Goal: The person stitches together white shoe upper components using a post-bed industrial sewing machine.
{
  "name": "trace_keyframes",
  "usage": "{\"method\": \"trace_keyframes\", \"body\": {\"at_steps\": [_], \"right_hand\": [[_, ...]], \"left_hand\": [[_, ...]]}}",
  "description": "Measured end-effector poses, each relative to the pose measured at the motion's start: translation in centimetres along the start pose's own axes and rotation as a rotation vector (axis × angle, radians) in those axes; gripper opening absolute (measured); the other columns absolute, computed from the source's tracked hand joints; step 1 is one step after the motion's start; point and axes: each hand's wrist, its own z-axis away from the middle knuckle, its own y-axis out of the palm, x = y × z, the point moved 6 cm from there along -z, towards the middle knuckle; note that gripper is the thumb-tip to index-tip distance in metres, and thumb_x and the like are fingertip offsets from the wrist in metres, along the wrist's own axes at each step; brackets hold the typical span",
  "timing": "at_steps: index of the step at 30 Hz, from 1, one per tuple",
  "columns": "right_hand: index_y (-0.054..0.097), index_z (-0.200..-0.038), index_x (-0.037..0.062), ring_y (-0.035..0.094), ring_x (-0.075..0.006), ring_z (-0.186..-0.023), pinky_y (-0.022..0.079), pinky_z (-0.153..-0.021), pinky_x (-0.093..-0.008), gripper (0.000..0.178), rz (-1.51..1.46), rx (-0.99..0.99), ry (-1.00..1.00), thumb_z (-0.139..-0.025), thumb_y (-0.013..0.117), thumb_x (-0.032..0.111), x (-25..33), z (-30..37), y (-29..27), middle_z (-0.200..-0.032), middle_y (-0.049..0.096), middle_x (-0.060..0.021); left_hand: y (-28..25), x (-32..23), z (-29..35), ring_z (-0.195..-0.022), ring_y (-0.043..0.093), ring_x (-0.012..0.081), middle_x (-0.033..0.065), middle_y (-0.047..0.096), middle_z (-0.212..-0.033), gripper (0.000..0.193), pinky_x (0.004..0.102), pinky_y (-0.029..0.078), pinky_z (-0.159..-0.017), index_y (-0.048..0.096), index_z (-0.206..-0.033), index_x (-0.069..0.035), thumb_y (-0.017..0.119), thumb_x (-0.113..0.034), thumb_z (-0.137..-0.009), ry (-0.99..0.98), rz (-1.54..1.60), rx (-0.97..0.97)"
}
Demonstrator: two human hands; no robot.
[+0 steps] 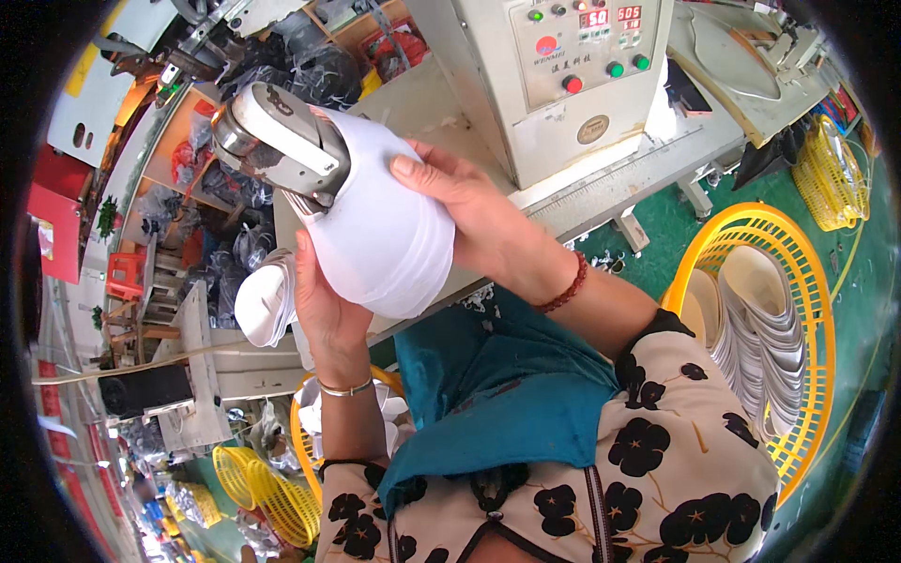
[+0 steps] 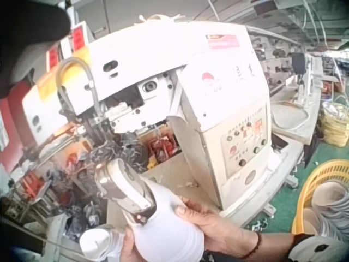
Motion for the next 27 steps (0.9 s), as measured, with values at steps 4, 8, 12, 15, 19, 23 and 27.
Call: {"method": "trace_keyframes", "body": {"at_steps": [4,8,12,15,19,23,27], "right_hand": [[0.042,-0.126,0.0014,0.055,-0.0178,-0.106,0.047,-0.09,-0.0328,0.049,-0.066,-0.008,-0.001,-0.088,0.06,0.025,-0.9,0.9,0.5,-0.116,0.055,-0.0095],[0.041,-0.127,-0.0003,0.055,-0.0177,-0.107,0.046,-0.091,-0.0333,0.049,-0.089,0.018,0.056,-0.089,0.058,0.025,-1.0,0.8,1.2,-0.117,0.055,-0.01],[0.041,-0.128,-0.0005,0.055,-0.017,-0.107,0.046,-0.091,-0.032,0.05,-0.059,0.003,0.032,-0.089,0.058,0.025,-0.7,0.7,1.2,-0.117,0.055,-0.0101],[0.041,-0.129,-0.0001,0.055,-0.0165,-0.105,0.047,-0.09,-0.0304,0.051,-0.028,-0.022,0.016,-0.088,0.059,0.025,-0.1,-0.2,0.9,-0.117,0.055,-0.0102],[0.041,-0.127,-0.0014,0.057,-0.0158,-0.101,0.048,-0.086,-0.0294,0.051,0.104,0.051,-0.122,-0.087,0.061,0.023,2.1,-3.3,0.3,-0.113,0.057,-0.0094],[0.042,-0.126,-0.0024,0.06,-0.0157,-0.096,0.05,-0.083,-0.0288,0.049,0.202,0.01,-0.208,-0.086,0.062,0.018,2.3,-2.9,0.0,-0.106,0.06,-0.0089],[0.043,-0.125,-0.0025,0.061,-0.0162,-0.093,0.05,-0.082,-0.0295,0.047,0.266,0.057,-0.343,-0.086,0.062,0.015,3.6,-2.1,0.7,-0.105,0.061,-0.0105]], "left_hand": [[-0.2,-0.5,0.1,-0.11,0.054,0.0259,0.011,0.055,-0.121,0.042,0.042,0.041,-0.097,0.048,-0.124,-0.004,0.046,-0.034,-0.094,-0.041,0.033,-0.032],[1.6,-0.4,1.2,-0.11,0.054,0.0249,0.0118,0.055,-0.121,0.041,0.0415,0.043,-0.096,0.047,-0.125,-0.004,0.047,-0.03,-0.094,-0.14,0.228,0.1],[1.6,-0.3,1.4,-0.109,0.055,0.0267,0.0122,0.057,-0.119,0.041,0.0432,0.042,-0.096,0.051,-0.121,-0.004,0.044,-0.034,-0.094,-0.135,0.326,-0.004],[1.7,-0.8,0.8,-0.111,0.054,0.0261,0.0122,0.056,-0.121,0.041,0.0429,0.04,-0.098,0.049,-0.124,-0.004,0.042,-0.032,-0.095,-0.115,0.187,0.007],[2.9,-1.7,-0.8,-0.116,0.049,0.0225,0.0117,0.051,-0.126,0.044,0.0397,0.039,-0.099,0.042,-0.128,-0.002,0.047,-0.027,-0.091,-0.066,0.063,0.084],[2.8,-2.2,-1.1,-0.117,0.049,0.0223,0.0126,0.049,-0.127,0.048,0.0377,0.038,-0.099,0.038,-0.129,-0.001,0.048,-0.024,-0.088,-0.027,-0.105,0.106],[2.9,-2.5,-1.4,-0.117,0.049,0.023,0.0139,0.049,-0.127,0.05,0.0368,0.039,-0.099,0.036,-0.13,-0.001,0.049,-0.023,-0.086,-0.012,-0.142,0.118]]}}
